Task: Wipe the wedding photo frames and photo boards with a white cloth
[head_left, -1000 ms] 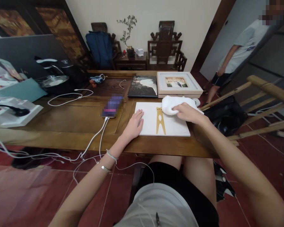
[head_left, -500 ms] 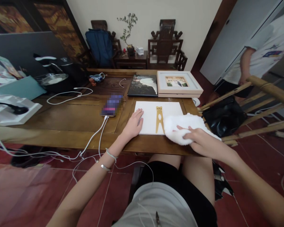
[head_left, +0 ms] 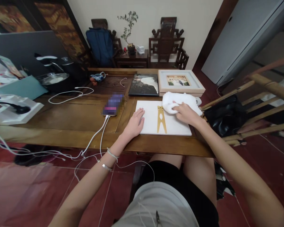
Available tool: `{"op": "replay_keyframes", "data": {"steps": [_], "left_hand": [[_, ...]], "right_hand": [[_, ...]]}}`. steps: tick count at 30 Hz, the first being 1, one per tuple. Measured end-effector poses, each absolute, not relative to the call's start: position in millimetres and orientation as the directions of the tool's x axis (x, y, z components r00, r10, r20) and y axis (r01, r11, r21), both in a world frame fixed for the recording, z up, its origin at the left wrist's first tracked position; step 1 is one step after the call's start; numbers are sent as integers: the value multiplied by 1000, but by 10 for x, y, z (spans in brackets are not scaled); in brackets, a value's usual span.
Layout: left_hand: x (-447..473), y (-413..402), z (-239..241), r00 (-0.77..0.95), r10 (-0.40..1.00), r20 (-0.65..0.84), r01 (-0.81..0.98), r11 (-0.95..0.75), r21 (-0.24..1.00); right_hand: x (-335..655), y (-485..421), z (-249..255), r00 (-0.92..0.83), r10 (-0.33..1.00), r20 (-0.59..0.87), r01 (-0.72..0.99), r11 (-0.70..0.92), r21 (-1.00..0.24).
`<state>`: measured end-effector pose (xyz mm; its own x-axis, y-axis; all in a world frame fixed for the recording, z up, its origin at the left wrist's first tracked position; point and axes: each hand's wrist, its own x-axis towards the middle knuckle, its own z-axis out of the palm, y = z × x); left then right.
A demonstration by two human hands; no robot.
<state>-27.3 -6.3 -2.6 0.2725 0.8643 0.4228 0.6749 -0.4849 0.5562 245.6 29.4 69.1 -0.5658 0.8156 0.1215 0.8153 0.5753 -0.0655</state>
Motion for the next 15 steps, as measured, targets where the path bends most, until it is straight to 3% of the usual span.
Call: {"op": "replay_keyframes", "data": {"steps": [9, 15], "left_hand": [[-255, -73, -11, 270, 866, 422, 688, -480, 544], [-254, -72, -8, 271, 868, 416, 693, -476, 542]], "right_hand": [[2576, -956, 771, -671, 740, 56, 725, 669, -163], [2638, -1005, 972, -675, 736, -42, 728, 656, -198]]}}
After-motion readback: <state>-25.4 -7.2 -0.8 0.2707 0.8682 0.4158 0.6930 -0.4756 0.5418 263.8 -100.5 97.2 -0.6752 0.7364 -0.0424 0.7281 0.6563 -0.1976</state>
